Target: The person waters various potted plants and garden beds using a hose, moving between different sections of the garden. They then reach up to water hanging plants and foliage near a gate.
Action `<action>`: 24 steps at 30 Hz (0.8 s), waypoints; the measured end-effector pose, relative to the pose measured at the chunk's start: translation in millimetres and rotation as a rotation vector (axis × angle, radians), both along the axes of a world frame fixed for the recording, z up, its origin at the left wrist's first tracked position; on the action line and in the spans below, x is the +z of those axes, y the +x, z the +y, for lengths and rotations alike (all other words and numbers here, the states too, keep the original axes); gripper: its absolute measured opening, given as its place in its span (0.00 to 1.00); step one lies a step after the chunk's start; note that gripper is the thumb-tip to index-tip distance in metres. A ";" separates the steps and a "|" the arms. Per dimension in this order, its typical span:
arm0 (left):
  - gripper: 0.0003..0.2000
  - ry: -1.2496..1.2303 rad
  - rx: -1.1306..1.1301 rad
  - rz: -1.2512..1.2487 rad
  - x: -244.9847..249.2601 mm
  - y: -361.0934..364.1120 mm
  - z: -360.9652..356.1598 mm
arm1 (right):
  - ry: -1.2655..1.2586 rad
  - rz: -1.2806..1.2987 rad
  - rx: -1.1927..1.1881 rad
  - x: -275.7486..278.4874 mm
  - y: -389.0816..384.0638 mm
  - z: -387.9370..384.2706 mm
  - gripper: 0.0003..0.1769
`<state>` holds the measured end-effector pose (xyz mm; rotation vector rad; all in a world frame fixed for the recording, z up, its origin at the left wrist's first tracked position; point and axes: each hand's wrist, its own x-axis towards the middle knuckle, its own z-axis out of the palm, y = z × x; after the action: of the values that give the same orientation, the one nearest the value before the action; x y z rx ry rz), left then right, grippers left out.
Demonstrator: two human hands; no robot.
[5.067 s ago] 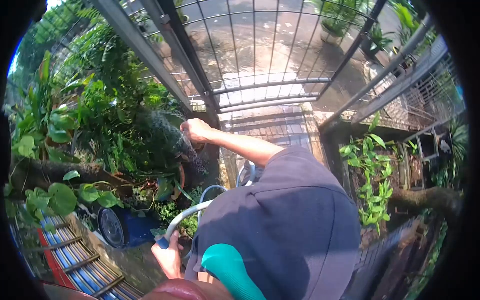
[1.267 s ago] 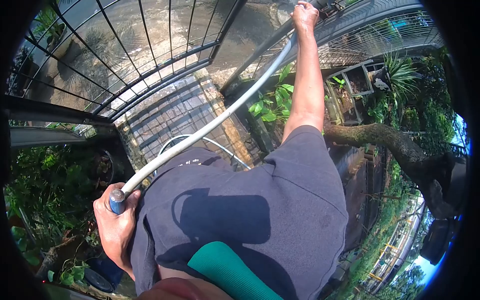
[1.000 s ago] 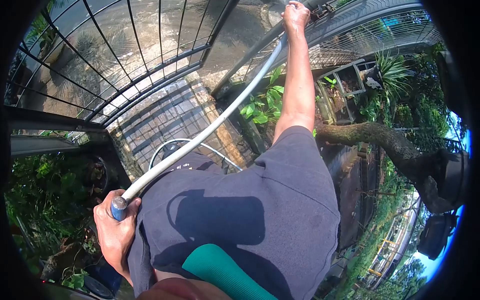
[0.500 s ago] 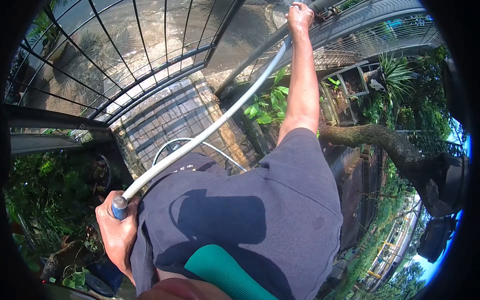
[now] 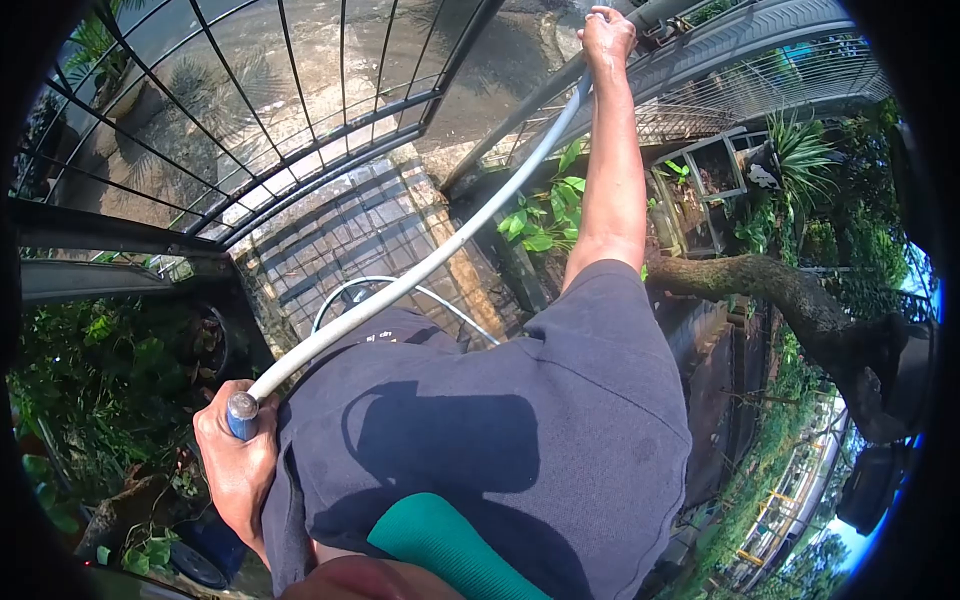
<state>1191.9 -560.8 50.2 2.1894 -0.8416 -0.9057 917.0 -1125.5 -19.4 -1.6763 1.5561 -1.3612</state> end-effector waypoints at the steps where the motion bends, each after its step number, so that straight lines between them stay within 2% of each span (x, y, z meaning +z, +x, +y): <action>1: 0.04 -0.006 -0.003 0.003 -1.7 0.1 0.9 | -0.002 0.001 -0.002 -1.2 0.3 0.2 0.13; 8: 0.05 0.049 0.001 0.052 0.6 2.1 -2.3 | -0.026 0.018 -0.017 -7.9 19.2 17.2 0.13; 12: 0.06 0.042 0.021 0.017 -2.2 3.4 -1.3 | 0.068 0.200 0.060 -34.9 35.9 48.7 0.13; 16: 0.06 0.069 0.014 0.011 -3.3 4.8 -1.0 | 0.296 0.229 0.162 -39.7 84.5 101.1 0.11; 18: 0.06 0.064 0.002 -0.003 -2.9 4.1 -2.9 | 0.205 0.194 0.226 -51.7 98.2 89.8 0.11; 24: 0.06 0.020 0.115 0.042 -0.6 2.6 -6.3 | 0.130 0.243 0.198 -80.7 121.4 45.4 0.09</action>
<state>1194.6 -567.1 49.7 2.2032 -0.6826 -0.9036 1038.4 -1080.1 -100.0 -1.9117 1.5224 -0.9658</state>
